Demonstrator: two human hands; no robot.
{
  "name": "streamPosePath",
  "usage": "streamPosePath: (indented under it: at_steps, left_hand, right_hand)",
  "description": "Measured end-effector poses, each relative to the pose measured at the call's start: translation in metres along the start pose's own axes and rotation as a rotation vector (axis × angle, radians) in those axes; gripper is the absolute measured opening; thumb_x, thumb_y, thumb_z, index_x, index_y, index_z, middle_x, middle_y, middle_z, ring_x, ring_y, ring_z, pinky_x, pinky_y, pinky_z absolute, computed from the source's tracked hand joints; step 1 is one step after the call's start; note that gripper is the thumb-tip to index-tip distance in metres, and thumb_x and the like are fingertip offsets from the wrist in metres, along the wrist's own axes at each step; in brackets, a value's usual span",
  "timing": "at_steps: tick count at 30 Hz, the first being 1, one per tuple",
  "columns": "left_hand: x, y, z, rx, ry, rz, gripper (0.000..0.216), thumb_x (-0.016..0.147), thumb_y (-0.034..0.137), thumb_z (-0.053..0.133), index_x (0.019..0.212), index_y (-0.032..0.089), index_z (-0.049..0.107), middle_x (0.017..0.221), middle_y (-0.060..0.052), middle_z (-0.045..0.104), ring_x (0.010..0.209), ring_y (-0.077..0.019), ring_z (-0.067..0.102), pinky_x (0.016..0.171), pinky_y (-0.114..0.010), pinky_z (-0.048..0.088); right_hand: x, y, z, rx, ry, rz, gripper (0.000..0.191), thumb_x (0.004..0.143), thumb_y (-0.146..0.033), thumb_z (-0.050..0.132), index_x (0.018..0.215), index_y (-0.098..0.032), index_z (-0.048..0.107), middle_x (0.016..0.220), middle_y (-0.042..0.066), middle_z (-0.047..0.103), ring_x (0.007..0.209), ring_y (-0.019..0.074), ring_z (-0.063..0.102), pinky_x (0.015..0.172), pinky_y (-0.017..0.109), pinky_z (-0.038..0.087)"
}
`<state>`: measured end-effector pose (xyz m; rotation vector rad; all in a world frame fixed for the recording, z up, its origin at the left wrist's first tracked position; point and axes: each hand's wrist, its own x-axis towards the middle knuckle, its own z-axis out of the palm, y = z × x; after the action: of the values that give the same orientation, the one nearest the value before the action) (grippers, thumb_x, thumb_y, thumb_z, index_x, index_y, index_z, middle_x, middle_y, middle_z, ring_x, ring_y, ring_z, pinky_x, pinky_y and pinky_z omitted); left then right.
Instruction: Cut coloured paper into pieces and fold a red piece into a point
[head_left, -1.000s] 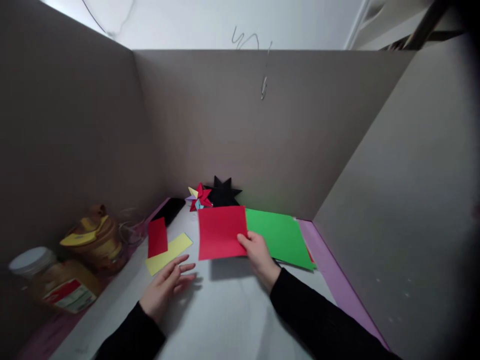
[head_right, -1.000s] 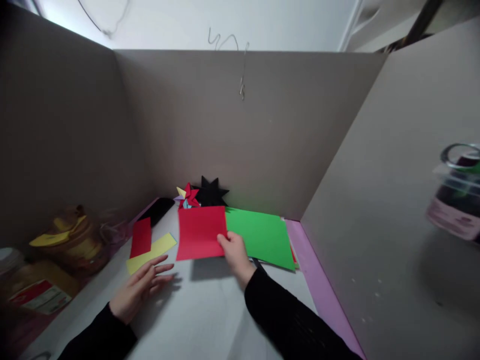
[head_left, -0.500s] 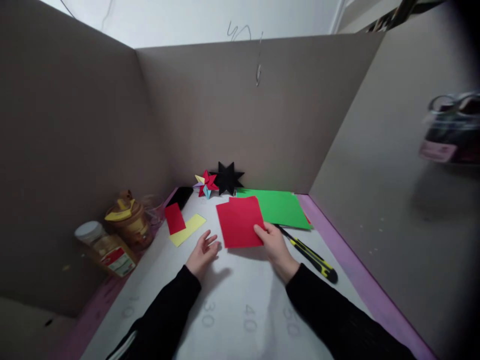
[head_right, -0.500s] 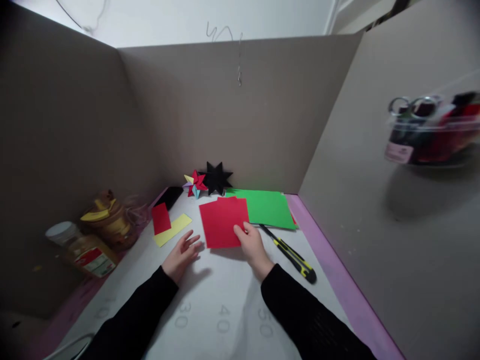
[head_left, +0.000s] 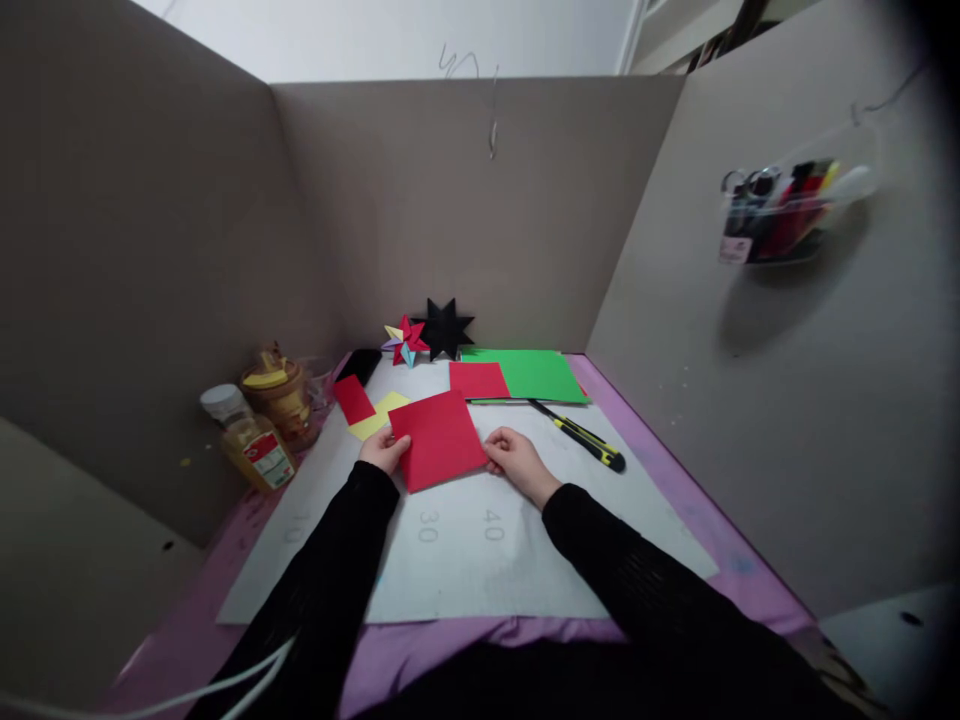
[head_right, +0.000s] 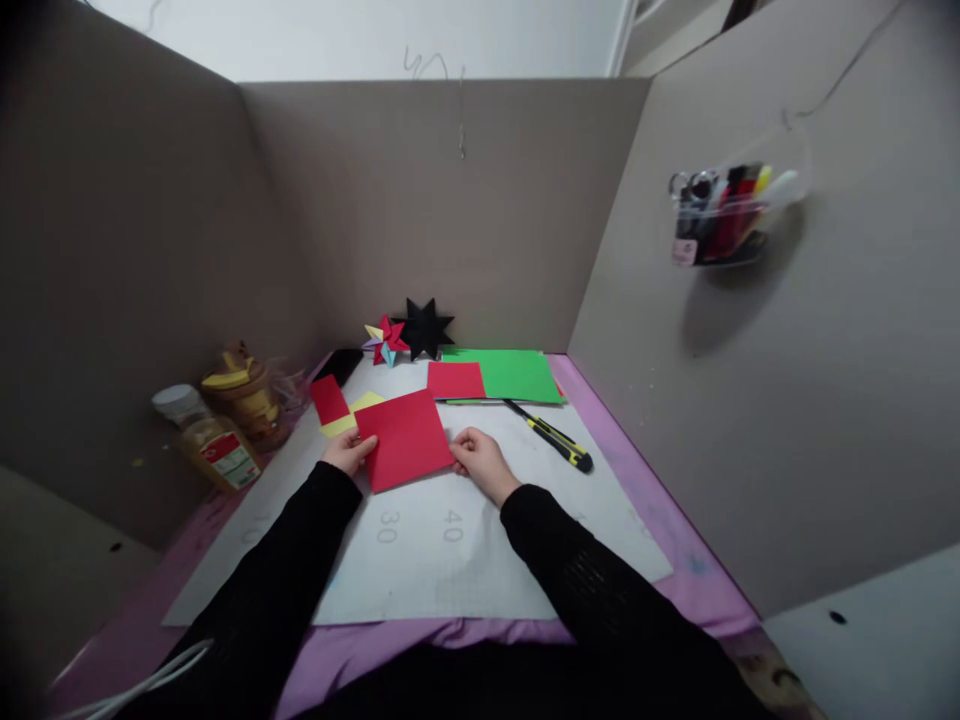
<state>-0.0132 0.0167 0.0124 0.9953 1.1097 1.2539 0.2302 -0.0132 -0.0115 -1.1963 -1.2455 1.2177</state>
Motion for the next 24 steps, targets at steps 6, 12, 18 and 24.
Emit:
streamPosePath:
  at_steps: [6, 12, 18, 24]
  left_hand:
    - [-0.004, 0.004, 0.004, -0.08, 0.007, 0.018, 0.036, 0.05, 0.021, 0.076, 0.083, 0.012, 0.063, 0.06, -0.005, 0.066, 0.056, -0.019, 0.062, 0.053, -0.027, 0.047]
    - [-0.002, 0.003, 0.003, -0.096, -0.036, -0.115, 0.032, 0.053, 0.015, 0.073, 0.082, 0.01, 0.061, 0.061, -0.004, 0.066, 0.049, -0.0163, 0.06, 0.048, -0.025, 0.046]
    - [-0.002, 0.002, 0.002, -0.038, -0.088, -0.153, 0.04, 0.052, 0.019, 0.075, 0.089, 0.011, 0.062, 0.063, -0.004, 0.067, 0.047, -0.0152, 0.059, 0.042, -0.022, 0.042]
    - [-0.008, 0.003, 0.005, -0.151, -0.14, -0.093, 0.04, 0.054, 0.022, 0.077, 0.089, 0.01, 0.062, 0.072, -0.009, 0.07, 0.058, -0.0198, 0.064, 0.052, -0.027, 0.048]
  right_hand:
    - [0.001, 0.004, 0.004, -0.06, -0.067, -0.243, 0.043, 0.073, -0.016, 0.045, 0.115, -0.02, 0.05, 0.087, 0.002, 0.066, 0.071, 0.011, 0.063, 0.065, 0.024, 0.049]
    - [-0.005, 0.0, 0.0, -0.151, -0.125, -0.41, 0.05, 0.072, -0.011, 0.045, 0.12, -0.021, 0.056, 0.125, 0.005, 0.056, 0.116, 0.0161, 0.051, 0.103, 0.036, 0.035]
    - [-0.007, -0.002, -0.001, -0.246, -0.174, -0.439, 0.037, 0.073, -0.016, 0.055, 0.109, -0.022, 0.064, 0.107, 0.006, 0.066, 0.097, 0.0181, 0.062, 0.091, 0.037, 0.046]
    - [-0.009, -0.01, -0.002, -0.305, -0.237, -0.504, 0.027, 0.076, -0.016, 0.054, 0.098, -0.022, 0.069, 0.092, 0.006, 0.069, 0.084, 0.0171, 0.063, 0.08, 0.035, 0.05]
